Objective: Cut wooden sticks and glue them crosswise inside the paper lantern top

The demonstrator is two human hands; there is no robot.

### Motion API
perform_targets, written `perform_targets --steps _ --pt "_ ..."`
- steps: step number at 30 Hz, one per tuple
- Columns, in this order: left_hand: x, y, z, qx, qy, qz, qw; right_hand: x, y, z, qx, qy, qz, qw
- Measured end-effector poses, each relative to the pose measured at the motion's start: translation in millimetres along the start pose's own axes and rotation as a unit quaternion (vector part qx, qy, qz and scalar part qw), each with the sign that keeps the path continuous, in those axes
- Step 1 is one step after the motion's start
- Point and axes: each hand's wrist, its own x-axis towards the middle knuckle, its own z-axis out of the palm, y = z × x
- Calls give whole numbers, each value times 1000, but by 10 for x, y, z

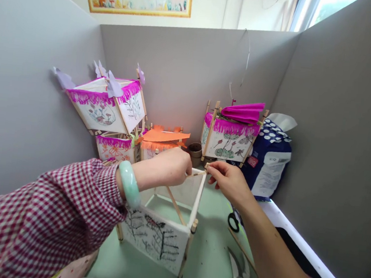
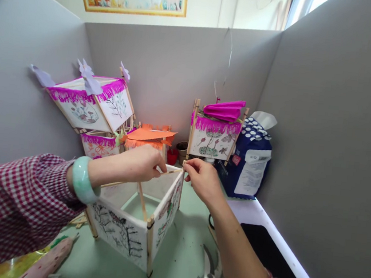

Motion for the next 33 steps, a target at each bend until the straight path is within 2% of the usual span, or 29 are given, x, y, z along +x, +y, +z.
perform_targets --steps 7,18,26,33 --pt "5 19 -41 33 -21 33 999 0 32 9 13 -1 -4 1000" --pt "4 99 -111 42 -53 10 998 -6 28 25 6 7 2 1000" --pt "-62 185 -183 63 -62 -25 996 -3 33 18 -6 8 -18 1000" --pt "-55 187 -164 62 -56 -32 996 -11 14 17 -2 10 -14 1000"
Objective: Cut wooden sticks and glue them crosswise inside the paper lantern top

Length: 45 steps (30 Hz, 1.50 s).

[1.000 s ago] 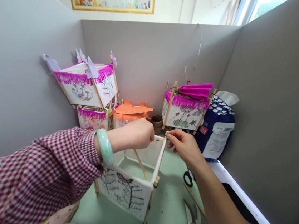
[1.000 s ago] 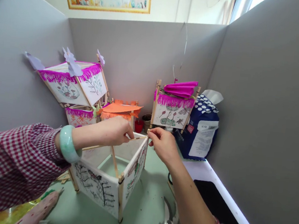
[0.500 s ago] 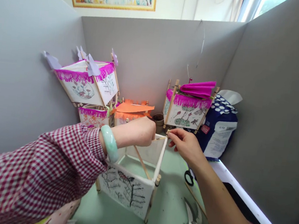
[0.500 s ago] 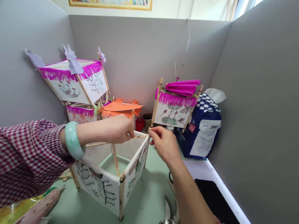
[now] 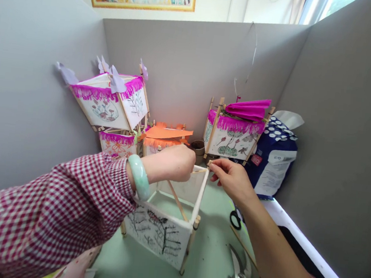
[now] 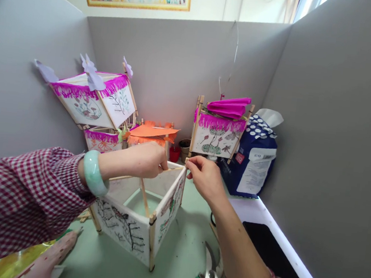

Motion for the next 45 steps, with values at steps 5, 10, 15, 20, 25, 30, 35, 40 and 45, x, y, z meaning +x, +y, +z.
perform_targets --steps 5,10,15,20,25,30,35,40,45 --pt "26 3 18 8 5 6 1000 6 5 2 -1 -2 0 1000" --pt "76 -47 78 13 29 39 999 8 18 -1 -6 -1 -5 1000" --pt "104 -77 100 11 36 47 998 0 21 -1 -10 5 -10 1000" --pt "95 -46 81 3 17 19 1000 4 51 7 -14 8 -16 1000" --pt "78 -51 82 -10 20 22 1000 5 37 -2 -22 3 -14 1000" --pt "-162 -253 -145 -75 41 30 996 16 48 11 -23 0 2 1000" --pt "-642 -601 -325 -147 124 -16 981 21 44 -95 -32 0 16 999" --pt "-1128 -782 -55 -177 176 -109 962 -121 -355 -220 -135 92 -63 985" --pt "-1441 -787 476 -300 203 -211 908 -236 -968 113 -157 -165 -223 948"
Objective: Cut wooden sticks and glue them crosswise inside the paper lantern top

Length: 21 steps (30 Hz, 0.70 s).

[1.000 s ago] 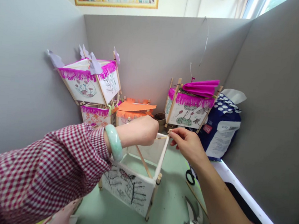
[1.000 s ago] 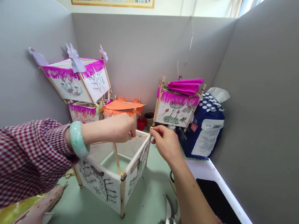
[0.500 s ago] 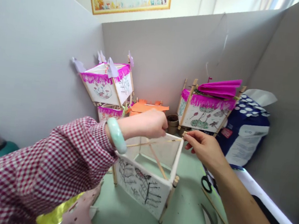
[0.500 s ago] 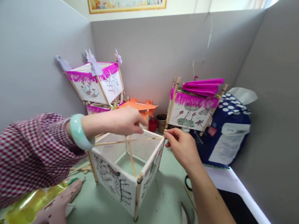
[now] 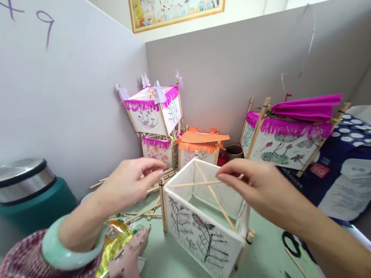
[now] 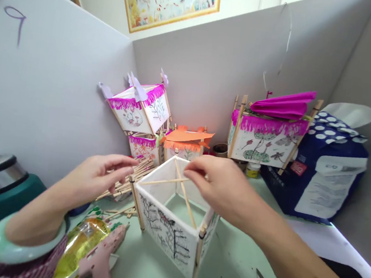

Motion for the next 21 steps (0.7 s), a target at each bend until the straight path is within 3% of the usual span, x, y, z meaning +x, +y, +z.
perform_targets --steps 4,10,21 --pt "-163 -165 226 -72 -12 -18 997 262 -284 189 -114 -87 -77 987" --pt "-164 -202 353 -60 -26 0 998 446 -412 371 -223 -171 -96 955" --pt "-164 -186 350 -19 -12 -2 1000 536 -475 456 -290 -198 -91 932"
